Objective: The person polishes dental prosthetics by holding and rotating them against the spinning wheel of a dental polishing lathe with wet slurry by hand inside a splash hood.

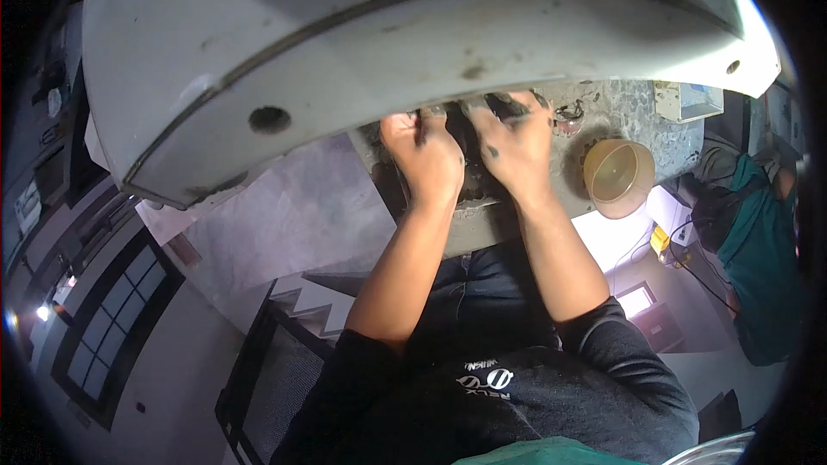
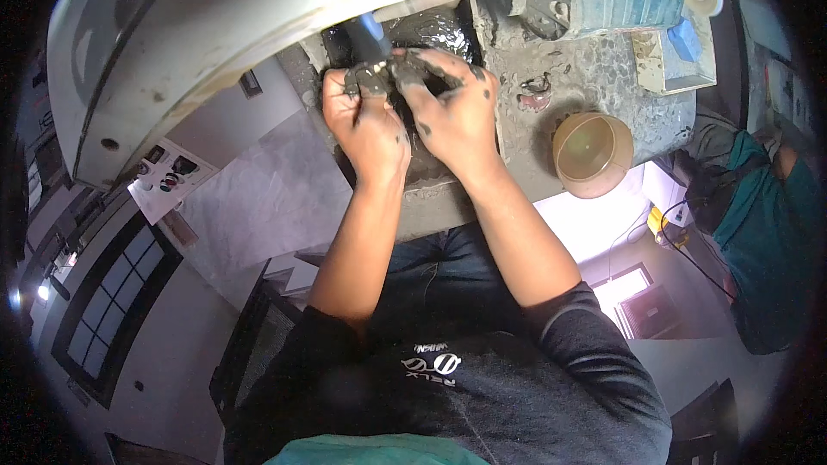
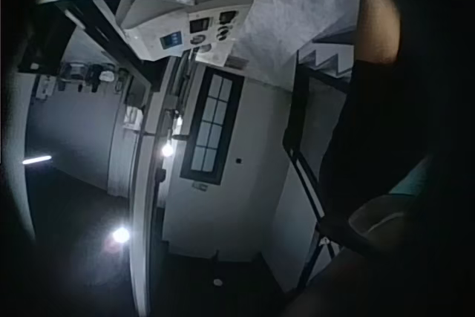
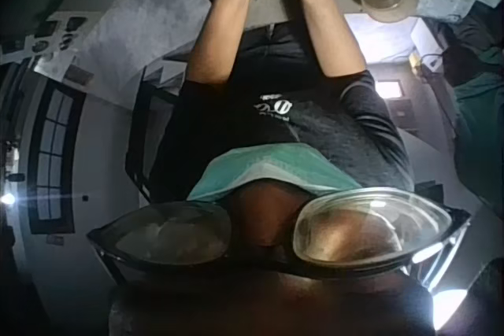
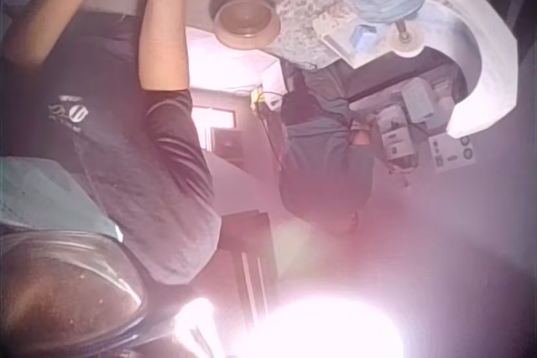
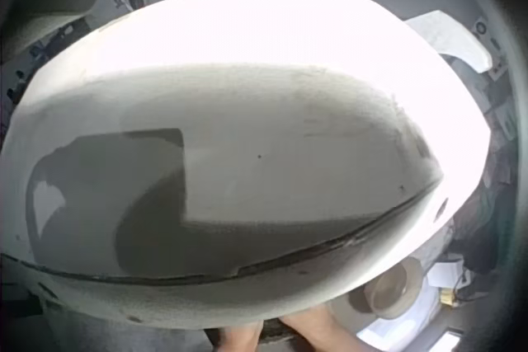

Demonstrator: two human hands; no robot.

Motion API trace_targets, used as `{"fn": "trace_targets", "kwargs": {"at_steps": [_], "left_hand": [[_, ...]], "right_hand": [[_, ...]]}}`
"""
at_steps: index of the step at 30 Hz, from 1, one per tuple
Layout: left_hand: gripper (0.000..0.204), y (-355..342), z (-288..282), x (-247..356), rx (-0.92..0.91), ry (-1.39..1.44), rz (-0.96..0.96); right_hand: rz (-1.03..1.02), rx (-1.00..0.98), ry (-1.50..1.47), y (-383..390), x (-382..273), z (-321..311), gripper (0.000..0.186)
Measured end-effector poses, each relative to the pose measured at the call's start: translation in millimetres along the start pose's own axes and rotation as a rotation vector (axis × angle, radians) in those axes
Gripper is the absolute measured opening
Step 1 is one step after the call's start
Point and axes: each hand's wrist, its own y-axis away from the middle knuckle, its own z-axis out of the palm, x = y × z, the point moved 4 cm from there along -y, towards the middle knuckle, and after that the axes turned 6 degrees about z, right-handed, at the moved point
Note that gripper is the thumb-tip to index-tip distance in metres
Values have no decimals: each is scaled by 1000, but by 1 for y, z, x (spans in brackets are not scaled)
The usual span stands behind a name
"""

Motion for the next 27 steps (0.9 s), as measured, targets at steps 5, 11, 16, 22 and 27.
{"fn": "trace_targets", "kwargs": {"at_steps": [5, 11, 16, 22, 27], "left_hand": [[14, -2, -1, 2, -35, 71, 9], [12, -10, 3, 11, -95, -271, 111], [13, -8, -3, 12, -98, -192, 75], [12, -13, -8, 11, -83, -170, -13], [14, -3, 0, 8, -34, -123, -72]], "right_hand": [[111, -46, 218, 1, -8, 2, 19], [162, -12, 244, -5, -9, 2, 21], [106, -63, 128, -2, -4, 6, 21], [138, -35, 247, -4, -19, 9, 18], [243, -10, 48, 2, 5, -5, 16]]}}
